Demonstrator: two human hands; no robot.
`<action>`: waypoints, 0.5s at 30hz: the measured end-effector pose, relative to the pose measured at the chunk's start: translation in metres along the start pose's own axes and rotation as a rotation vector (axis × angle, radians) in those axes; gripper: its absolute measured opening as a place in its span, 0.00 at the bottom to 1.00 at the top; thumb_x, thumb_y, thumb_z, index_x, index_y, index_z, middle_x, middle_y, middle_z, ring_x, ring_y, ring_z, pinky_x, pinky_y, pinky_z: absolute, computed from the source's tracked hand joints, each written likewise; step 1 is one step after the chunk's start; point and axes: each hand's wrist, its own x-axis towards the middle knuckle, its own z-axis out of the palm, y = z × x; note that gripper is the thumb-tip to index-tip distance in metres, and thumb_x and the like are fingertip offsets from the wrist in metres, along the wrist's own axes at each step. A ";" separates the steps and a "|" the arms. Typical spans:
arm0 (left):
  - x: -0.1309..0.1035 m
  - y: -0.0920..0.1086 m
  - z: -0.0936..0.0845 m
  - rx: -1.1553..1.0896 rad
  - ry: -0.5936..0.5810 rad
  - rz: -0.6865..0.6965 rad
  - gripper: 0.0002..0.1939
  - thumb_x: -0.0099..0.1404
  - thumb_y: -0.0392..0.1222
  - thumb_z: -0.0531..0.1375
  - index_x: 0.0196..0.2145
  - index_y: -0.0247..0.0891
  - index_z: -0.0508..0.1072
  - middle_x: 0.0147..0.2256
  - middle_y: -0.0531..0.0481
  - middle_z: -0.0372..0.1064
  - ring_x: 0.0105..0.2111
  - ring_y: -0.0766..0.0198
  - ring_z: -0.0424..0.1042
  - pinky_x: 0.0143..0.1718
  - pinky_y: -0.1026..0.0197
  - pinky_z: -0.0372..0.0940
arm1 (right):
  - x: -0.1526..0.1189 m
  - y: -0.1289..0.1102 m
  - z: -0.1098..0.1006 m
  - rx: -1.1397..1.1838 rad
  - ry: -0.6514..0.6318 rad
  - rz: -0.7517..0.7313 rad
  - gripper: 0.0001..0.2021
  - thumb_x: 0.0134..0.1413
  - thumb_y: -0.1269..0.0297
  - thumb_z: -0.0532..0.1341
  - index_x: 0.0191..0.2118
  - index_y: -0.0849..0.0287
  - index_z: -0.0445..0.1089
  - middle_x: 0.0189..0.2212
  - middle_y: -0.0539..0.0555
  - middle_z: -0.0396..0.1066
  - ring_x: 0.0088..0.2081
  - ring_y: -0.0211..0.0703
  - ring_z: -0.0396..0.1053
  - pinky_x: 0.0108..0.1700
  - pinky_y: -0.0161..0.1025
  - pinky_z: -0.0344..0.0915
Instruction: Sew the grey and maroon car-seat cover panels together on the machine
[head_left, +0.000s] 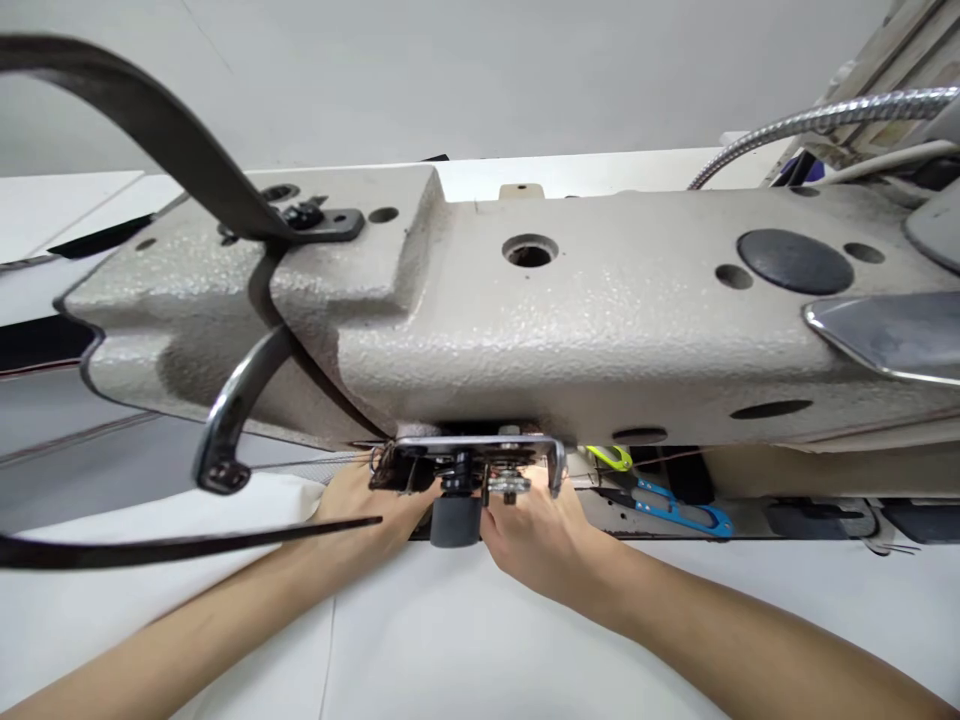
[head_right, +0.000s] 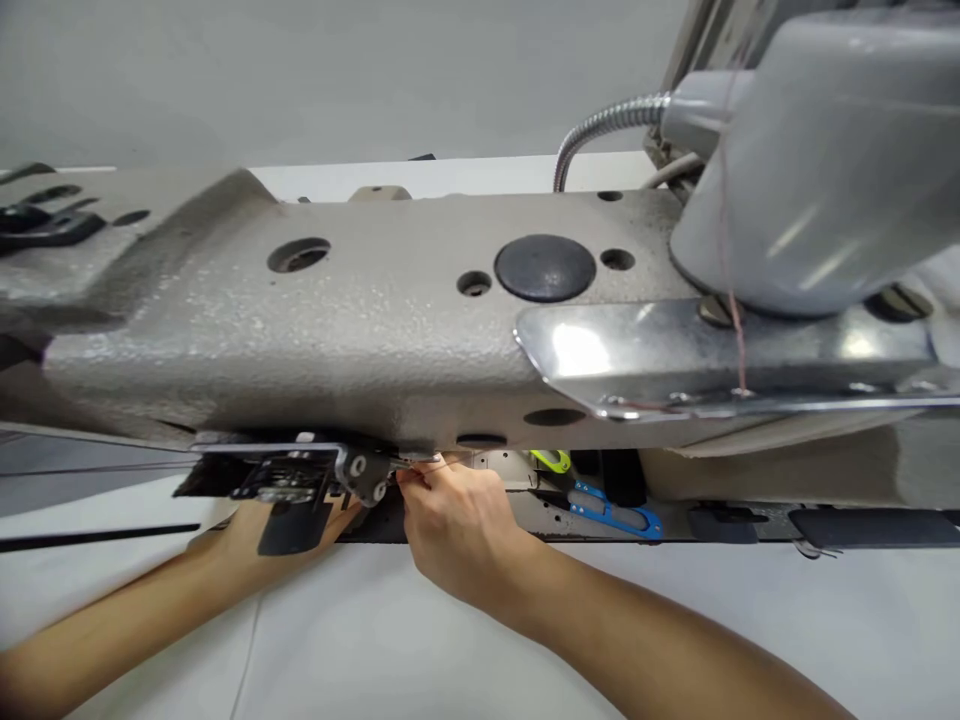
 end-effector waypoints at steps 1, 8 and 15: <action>-0.001 0.001 0.001 0.057 0.054 0.021 0.15 0.71 0.36 0.49 0.36 0.44 0.76 0.28 0.50 0.73 0.29 0.58 0.71 0.33 0.56 0.65 | -0.001 0.001 0.003 0.008 0.007 0.005 0.13 0.61 0.74 0.52 0.45 0.59 0.72 0.43 0.58 0.72 0.39 0.44 0.71 0.28 0.37 0.55; 0.001 0.011 0.003 0.245 0.136 -0.128 0.19 0.70 0.54 0.54 0.30 0.39 0.75 0.27 0.45 0.71 0.33 0.53 0.71 0.35 0.54 0.65 | 0.001 0.004 0.019 0.021 0.060 0.009 0.10 0.59 0.73 0.55 0.41 0.57 0.72 0.36 0.54 0.72 0.34 0.41 0.70 0.26 0.37 0.50; 0.023 0.014 -0.020 0.235 0.014 -0.097 0.15 0.69 0.40 0.50 0.34 0.39 0.77 0.26 0.45 0.72 0.29 0.55 0.71 0.27 0.58 0.59 | -0.002 0.000 0.014 0.070 0.064 0.042 0.12 0.62 0.72 0.53 0.41 0.56 0.74 0.41 0.54 0.72 0.34 0.38 0.70 0.31 0.35 0.58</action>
